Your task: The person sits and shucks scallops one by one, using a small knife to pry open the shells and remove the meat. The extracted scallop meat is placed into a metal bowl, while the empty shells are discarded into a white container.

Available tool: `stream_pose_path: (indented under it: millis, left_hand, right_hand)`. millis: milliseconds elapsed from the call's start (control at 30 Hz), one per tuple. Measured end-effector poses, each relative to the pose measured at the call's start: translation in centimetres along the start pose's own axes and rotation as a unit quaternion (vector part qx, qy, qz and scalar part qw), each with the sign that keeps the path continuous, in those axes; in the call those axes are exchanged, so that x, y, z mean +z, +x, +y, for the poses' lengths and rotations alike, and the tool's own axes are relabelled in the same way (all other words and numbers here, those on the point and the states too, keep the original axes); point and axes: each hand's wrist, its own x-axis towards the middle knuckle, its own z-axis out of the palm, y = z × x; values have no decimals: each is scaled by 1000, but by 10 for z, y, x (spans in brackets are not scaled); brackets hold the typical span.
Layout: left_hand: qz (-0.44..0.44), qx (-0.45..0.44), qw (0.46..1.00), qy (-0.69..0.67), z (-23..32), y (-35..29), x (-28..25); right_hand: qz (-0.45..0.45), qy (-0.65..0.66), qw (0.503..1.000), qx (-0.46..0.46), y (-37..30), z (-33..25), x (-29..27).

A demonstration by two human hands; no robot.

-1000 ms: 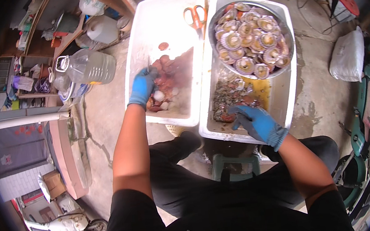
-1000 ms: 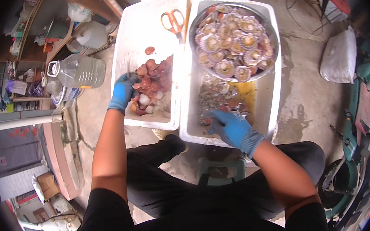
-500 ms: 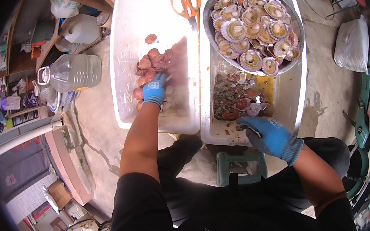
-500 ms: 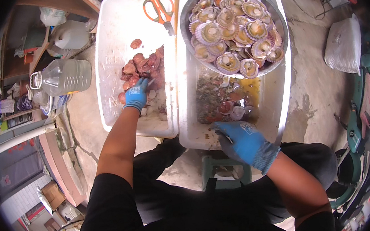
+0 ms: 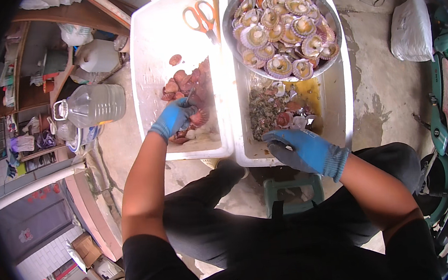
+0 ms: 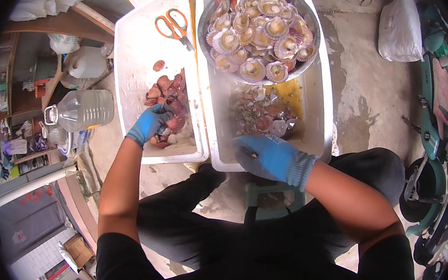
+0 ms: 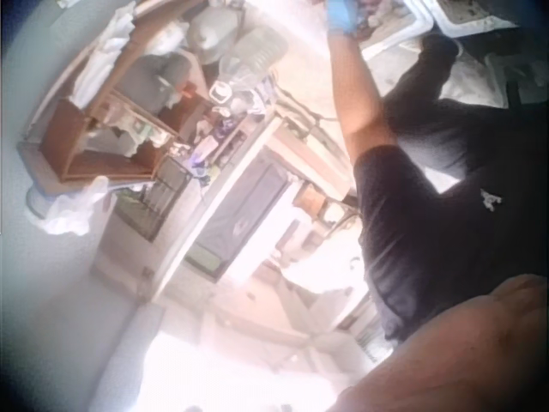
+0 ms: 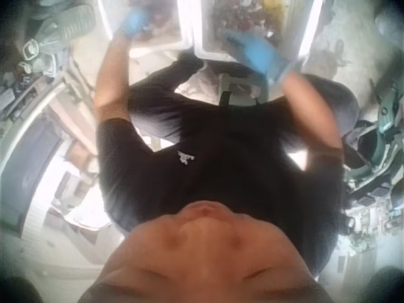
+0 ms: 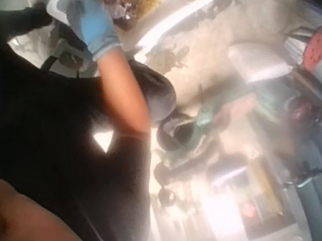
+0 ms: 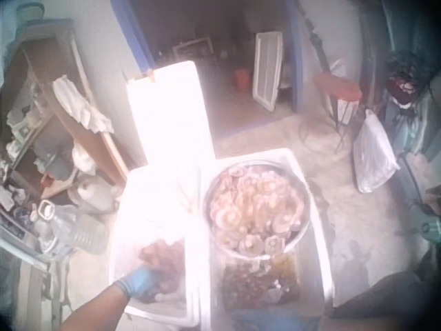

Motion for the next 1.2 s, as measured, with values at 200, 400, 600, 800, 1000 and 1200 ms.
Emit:
stream_pose_path:
  millis: [200,400,600,800,1000,1200]
  left_hand:
    - [42,158,964,-209,136,-134,97]
    - [152,406,901,22,177,-145,199]
    - [155,458,868,113,176,-148,202]
    - [123,411,884,186,170,-144,210]
    - [127,413,884,180,168,-148,208]
    - [143,414,882,172,168,-150,210]
  right_hand:
    - [-83,491,863,88,-4,-10,1]
    - [122,315,941,-9,-5,-12,-33]
    - [86,707,701,46,-15,1,-60]
    - [103,737,665,65,-5,2,-61]
    - [49,714,698,30,-9,-1,-58]
    - [64,679,727,81,-11,-12,-61]
